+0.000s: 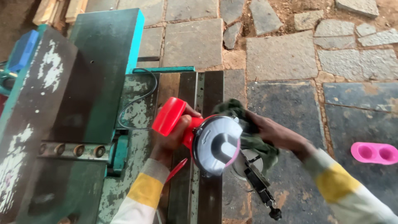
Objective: The person wipes down a red chain sharpening tool with a dark cloth, cleaning different parts of the device and its internal components.
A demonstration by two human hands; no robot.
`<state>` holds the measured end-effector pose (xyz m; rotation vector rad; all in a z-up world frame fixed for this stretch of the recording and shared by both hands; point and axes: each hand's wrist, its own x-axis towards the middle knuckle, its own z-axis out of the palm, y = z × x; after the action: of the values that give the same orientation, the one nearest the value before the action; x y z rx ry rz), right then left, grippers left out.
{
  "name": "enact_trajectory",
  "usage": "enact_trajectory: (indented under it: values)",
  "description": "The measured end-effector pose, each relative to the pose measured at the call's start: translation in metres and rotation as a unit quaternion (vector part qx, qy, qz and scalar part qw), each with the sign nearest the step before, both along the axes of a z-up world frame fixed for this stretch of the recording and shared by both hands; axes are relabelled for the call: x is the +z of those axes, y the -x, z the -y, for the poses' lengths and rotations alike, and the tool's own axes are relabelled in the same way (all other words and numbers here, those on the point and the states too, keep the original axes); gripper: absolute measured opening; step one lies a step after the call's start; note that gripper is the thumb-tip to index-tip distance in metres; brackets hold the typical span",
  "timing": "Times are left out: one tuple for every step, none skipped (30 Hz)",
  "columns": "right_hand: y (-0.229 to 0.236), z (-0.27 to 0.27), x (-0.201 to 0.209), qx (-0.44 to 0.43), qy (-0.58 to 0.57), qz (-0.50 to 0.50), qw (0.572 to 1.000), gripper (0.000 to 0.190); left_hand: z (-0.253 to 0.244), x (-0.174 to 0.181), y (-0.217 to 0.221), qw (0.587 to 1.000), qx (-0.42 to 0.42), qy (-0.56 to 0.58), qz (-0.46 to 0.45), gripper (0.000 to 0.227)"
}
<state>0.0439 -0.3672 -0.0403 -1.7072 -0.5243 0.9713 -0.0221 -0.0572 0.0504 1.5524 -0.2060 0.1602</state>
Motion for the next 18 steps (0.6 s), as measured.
enact_trajectory:
  values:
    - [-0.007,-0.003,-0.009,0.005,-0.175,0.026,0.984,0.101,-0.001,0.001,0.0,1.0,-0.009,0.004,0.013,0.016]
    - [-0.014,-0.008,-0.019,0.005,-0.174,0.026,0.984,0.101,-0.002,0.001,-0.001,0.999,-0.015,0.009,0.027,0.017]
    - [-0.023,-0.02,-0.03,0.017,-0.066,0.115,0.991,0.115,-0.001,0.0,-0.001,0.999,-0.015,0.009,0.027,0.017]
    - [-0.03,-0.028,-0.039,0.031,0.041,0.203,0.978,0.13,-0.002,-0.001,-0.001,1.0,-0.005,-0.005,0.023,0.016]
    - [-0.035,-0.03,-0.045,0.034,0.039,0.204,0.978,0.13,-0.002,-0.002,-0.001,1.0,0.004,-0.019,0.02,0.015]
    - [-0.037,-0.031,-0.048,0.023,0.068,0.171,0.983,0.131,-0.003,-0.004,-0.001,1.0,0.009,-0.018,0.019,0.015]
    - [-0.038,-0.033,-0.049,0.014,0.096,0.137,0.986,0.133,-0.004,-0.006,-0.004,1.0,0.0,-0.009,0.023,0.015]
    - [-0.037,-0.033,-0.047,0.017,0.097,0.137,0.986,0.133,-0.004,-0.008,-0.004,1.0,-0.011,0.001,0.028,0.015]
    - [-0.035,-0.031,-0.045,0.012,0.09,0.144,0.985,0.132,-0.003,-0.01,-0.002,1.0,-0.007,0.002,0.028,0.015]
    - [-0.035,-0.029,-0.042,0.005,0.082,0.154,0.985,0.131,-0.002,-0.01,-0.001,1.0,-0.008,0.021,0.015,0.014]
    - [-0.035,-0.029,-0.041,0.007,0.083,0.157,0.984,0.131,-0.002,-0.009,0.0,0.999,-0.009,0.04,0.001,0.014]
    - [-0.032,-0.028,-0.043,-0.007,-0.018,0.062,0.998,0.12,-0.003,-0.007,0.0,0.999,-0.01,0.039,0.004,0.014]
    - [-0.03,-0.025,-0.049,-0.02,-0.12,-0.034,0.992,0.111,-0.003,-0.005,-0.001,1.0,-0.009,0.022,0.006,0.015]
    - [-0.027,-0.02,-0.057,-0.021,-0.12,-0.031,0.992,0.111,-0.003,-0.003,0.0,1.0,-0.009,0.004,0.007,0.016]
    - [-0.024,-0.013,-0.067,-0.042,-0.153,-0.082,0.984,0.111,-0.003,-0.002,0.0,1.0,-0.01,0.004,0.009,0.016]
    - [-0.023,-0.002,-0.076,-0.061,-0.184,-0.131,0.972,0.111,-0.002,-0.002,0.001,1.0,-0.004,0.003,0.012,0.015]
    - [-0.023,0.009,-0.086,-0.061,-0.183,-0.128,0.973,0.111,-0.002,-0.002,0.0,1.0,0.002,0.003,0.015,0.015]
    - [-0.02,0.018,-0.098,-0.075,-0.13,-0.072,0.986,0.099,-0.002,-0.003,0.002,1.0,0.005,0.005,0.015,0.015]
